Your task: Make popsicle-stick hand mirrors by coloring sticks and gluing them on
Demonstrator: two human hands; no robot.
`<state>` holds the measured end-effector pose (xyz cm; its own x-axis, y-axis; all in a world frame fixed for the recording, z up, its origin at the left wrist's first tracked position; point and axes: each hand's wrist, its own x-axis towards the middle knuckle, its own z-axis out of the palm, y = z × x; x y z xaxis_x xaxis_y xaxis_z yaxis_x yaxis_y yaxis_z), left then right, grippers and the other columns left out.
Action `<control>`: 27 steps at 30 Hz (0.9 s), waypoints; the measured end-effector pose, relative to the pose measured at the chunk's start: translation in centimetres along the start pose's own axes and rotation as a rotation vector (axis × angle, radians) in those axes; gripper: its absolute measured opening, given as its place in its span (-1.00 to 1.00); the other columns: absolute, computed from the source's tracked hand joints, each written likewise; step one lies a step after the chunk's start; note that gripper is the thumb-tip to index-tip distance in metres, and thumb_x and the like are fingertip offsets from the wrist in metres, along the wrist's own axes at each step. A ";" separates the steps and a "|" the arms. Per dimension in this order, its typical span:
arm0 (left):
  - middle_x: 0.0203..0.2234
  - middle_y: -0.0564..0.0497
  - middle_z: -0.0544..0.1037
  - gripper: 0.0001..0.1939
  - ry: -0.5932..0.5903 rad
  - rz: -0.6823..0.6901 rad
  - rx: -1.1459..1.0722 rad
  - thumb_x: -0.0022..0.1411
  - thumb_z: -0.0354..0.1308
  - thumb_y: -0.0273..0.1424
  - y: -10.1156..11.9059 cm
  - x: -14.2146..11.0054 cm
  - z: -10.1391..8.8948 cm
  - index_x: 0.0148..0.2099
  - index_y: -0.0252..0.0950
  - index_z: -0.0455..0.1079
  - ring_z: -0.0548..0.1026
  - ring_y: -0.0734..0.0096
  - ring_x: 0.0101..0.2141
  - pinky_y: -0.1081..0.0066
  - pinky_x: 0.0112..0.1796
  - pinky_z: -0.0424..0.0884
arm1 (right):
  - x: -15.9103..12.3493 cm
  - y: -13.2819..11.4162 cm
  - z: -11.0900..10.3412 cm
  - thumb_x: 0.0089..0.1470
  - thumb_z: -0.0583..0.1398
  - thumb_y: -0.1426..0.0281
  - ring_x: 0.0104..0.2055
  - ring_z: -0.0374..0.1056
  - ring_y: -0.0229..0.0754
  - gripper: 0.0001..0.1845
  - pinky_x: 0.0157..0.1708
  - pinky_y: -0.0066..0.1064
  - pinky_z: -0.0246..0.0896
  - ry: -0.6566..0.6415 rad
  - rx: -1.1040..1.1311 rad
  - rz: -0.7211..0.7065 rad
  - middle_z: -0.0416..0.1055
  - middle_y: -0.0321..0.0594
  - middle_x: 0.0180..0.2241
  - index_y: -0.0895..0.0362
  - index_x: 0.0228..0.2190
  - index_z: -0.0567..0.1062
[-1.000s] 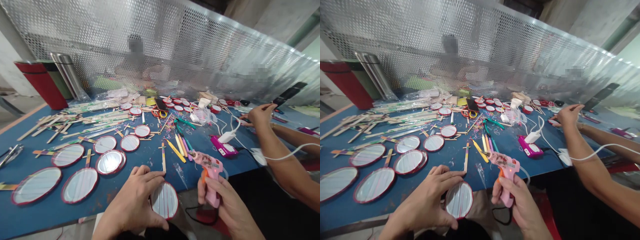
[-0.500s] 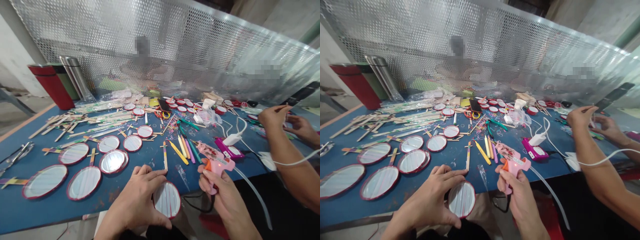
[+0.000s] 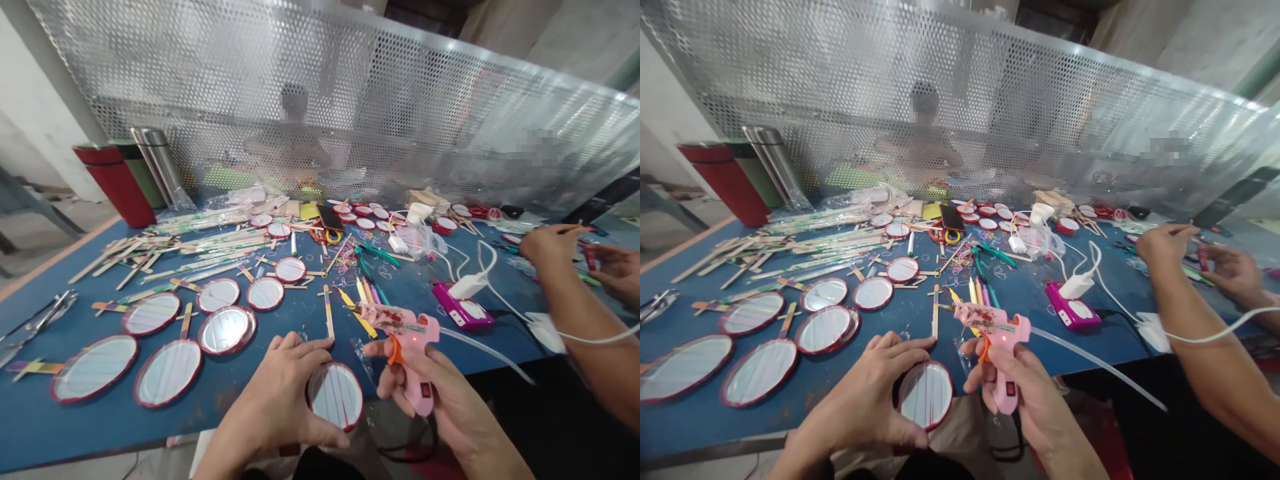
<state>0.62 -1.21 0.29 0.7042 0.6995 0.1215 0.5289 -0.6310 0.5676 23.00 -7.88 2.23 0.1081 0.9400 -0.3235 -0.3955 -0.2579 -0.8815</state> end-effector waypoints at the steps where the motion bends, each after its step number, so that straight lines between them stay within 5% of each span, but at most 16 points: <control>1: 0.10 -0.14 0.51 -0.24 0.007 -0.002 -0.004 -0.32 0.39 0.12 0.0 0.1 0.1 -0.08 -0.19 0.51 0.45 -0.06 -0.12 -0.09 -0.07 0.32 | 0.1 -0.1 0.2 -0.10 0.38 0.13 -0.57 0.38 -0.26 -0.62 -0.70 -0.54 0.10 -0.010 -0.014 0.000 0.51 -0.09 -0.34 0.18 -0.35 0.56; 6: 0.10 -0.16 0.51 -0.24 0.032 -0.013 -0.008 -0.33 0.40 0.13 -0.1 0.3 0.5 -0.10 -0.20 0.50 0.47 -0.13 -0.10 -0.15 -0.06 0.32 | 0.4 -0.1 0.9 -0.09 0.39 0.17 -0.64 0.28 -0.38 -0.60 -0.69 -0.56 0.08 -0.004 -0.048 -0.071 0.47 -0.18 -0.38 0.17 -0.27 0.54; 11: 0.11 -0.18 0.50 -0.21 0.060 0.019 -0.025 -0.33 0.40 0.15 -0.5 0.3 0.9 -0.08 -0.21 0.48 0.49 -0.19 -0.07 -0.23 -0.03 0.31 | 0.9 0.3 0.8 0.03 0.26 -0.04 -0.63 0.24 -0.35 -0.48 -0.67 -0.54 0.14 -0.045 -0.283 -0.054 0.41 -0.24 -0.52 0.19 -0.29 0.50; 16: 0.05 -0.26 0.52 -0.19 0.177 0.061 -0.128 -0.23 0.38 0.14 -1.1 0.0 0.7 -0.01 -0.26 0.44 0.51 -0.09 -0.02 -0.08 0.03 0.37 | 1.4 1.3 0.8 0.02 0.21 -0.10 -0.64 0.20 -0.34 -0.44 -0.70 -0.53 0.16 0.130 -0.494 -0.134 0.36 -0.29 -0.57 0.18 -0.32 0.49; 20: -0.09 -0.18 0.51 -0.27 0.339 -0.065 -0.232 -0.10 0.37 0.06 -1.2 -0.2 0.5 0.03 -0.28 0.41 0.53 0.08 -0.10 0.19 -0.14 0.53 | 1.4 1.8 1.4 0.01 0.20 -0.13 -0.63 0.20 -0.32 -0.42 -0.70 -0.51 0.17 0.170 -0.554 -0.158 0.32 -0.30 -0.58 0.17 -0.38 0.51; 23: -0.17 -0.13 0.50 -0.36 0.503 -0.187 -0.255 -0.02 0.35 -0.02 -1.5 0.0 0.8 0.02 -0.29 0.41 0.54 0.13 -0.16 0.19 -0.16 0.53 | 1.3 1.8 1.9 0.02 0.18 -0.15 -0.63 0.18 -0.32 -0.41 -0.69 -0.52 0.14 0.172 -0.586 -0.141 0.25 -0.33 -0.66 0.18 -0.44 0.49; 27: -0.19 -0.11 0.52 -0.41 0.577 -0.332 -0.272 -0.01 0.33 -0.08 -2.1 0.6 1.1 0.02 -0.28 0.42 0.53 0.12 -0.20 0.14 -0.18 0.52 | 1.3 1.7 2.0 0.01 0.18 -0.16 -0.63 0.18 -0.33 -0.38 -0.69 -0.51 0.14 0.179 -0.577 -0.122 0.31 -0.31 -0.59 0.20 -0.35 0.49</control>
<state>0.43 0.14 -1.73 0.1243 0.9533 0.2754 0.4820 -0.3006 0.8230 20.67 -6.64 0.95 0.2931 0.9312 -0.2167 0.1819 -0.2768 -0.9436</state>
